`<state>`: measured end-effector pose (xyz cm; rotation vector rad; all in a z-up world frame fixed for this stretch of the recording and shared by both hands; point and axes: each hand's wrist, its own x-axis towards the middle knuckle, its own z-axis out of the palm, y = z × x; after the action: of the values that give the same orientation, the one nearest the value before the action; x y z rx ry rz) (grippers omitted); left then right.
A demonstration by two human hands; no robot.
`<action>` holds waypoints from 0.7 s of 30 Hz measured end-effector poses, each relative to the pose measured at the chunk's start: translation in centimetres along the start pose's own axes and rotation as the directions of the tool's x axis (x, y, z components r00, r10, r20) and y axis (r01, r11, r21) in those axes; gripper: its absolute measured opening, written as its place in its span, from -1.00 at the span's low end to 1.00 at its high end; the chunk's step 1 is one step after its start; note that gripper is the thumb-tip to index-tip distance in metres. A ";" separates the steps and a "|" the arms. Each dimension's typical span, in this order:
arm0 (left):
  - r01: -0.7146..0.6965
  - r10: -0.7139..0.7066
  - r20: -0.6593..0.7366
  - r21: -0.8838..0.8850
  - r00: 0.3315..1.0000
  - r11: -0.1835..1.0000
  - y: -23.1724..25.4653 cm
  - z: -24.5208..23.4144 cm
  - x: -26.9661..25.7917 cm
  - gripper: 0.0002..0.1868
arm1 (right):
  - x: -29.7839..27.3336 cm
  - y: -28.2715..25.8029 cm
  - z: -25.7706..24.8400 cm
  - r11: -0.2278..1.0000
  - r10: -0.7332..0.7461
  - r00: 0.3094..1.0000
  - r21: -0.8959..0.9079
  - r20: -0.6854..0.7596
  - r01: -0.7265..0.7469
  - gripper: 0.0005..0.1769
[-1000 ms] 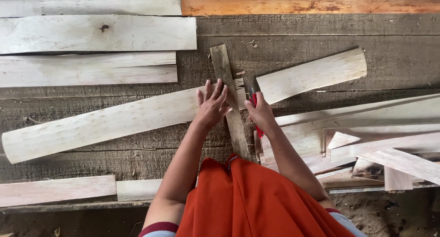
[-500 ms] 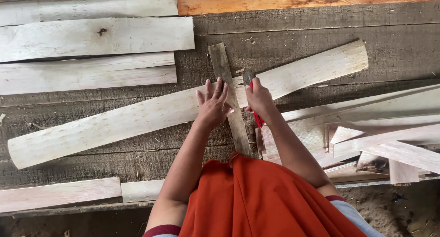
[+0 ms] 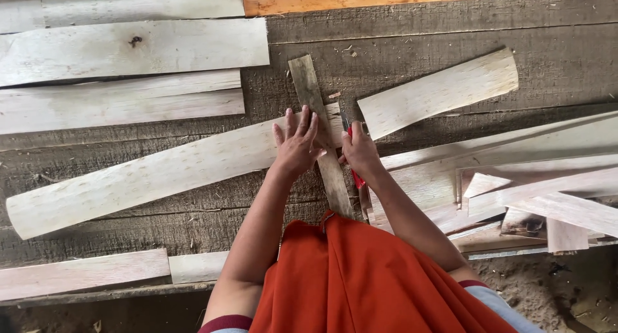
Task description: The person uses a red utility knife to cut several long wooden planks on a wooden workbench. They position each plank, score it with the knife, and break it apart, repeating the process for multiple pieces.
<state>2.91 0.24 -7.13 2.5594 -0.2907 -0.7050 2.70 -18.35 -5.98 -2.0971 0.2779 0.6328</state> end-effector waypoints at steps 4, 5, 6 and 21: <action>0.005 -0.005 -0.001 0.001 1.000 1.000 -0.2 0.3 0.2 0.00 | 0.2 0.6 0.1 1.000 -0.019 1.000 -0.006 0.005 0.019 -0.74; 0.001 -0.001 0.001 0.002 1.000 1.000 -0.3 0.4 0.3 0.00 | 0.3 0.6 0.0 0.999 -0.008 1.000 -0.037 0.006 0.008 -0.74; -0.002 0.002 0.002 0.003 1.000 1.000 -0.4 0.5 0.5 0.01 | 0.4 0.6 0.0 0.998 0.002 1.000 -0.067 0.007 -0.002 -0.75; 0.018 -0.019 0.014 0.051 1.000 0.999 -0.1 0.8 0.6 0.00 | 1.7 0.9 0.3 0.949 0.080 0.997 -0.304 -0.016 -0.081 -0.69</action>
<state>2.99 -0.13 -8.02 2.6094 -0.2937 -0.7328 3.63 -18.50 -7.64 -2.3917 0.2833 0.7598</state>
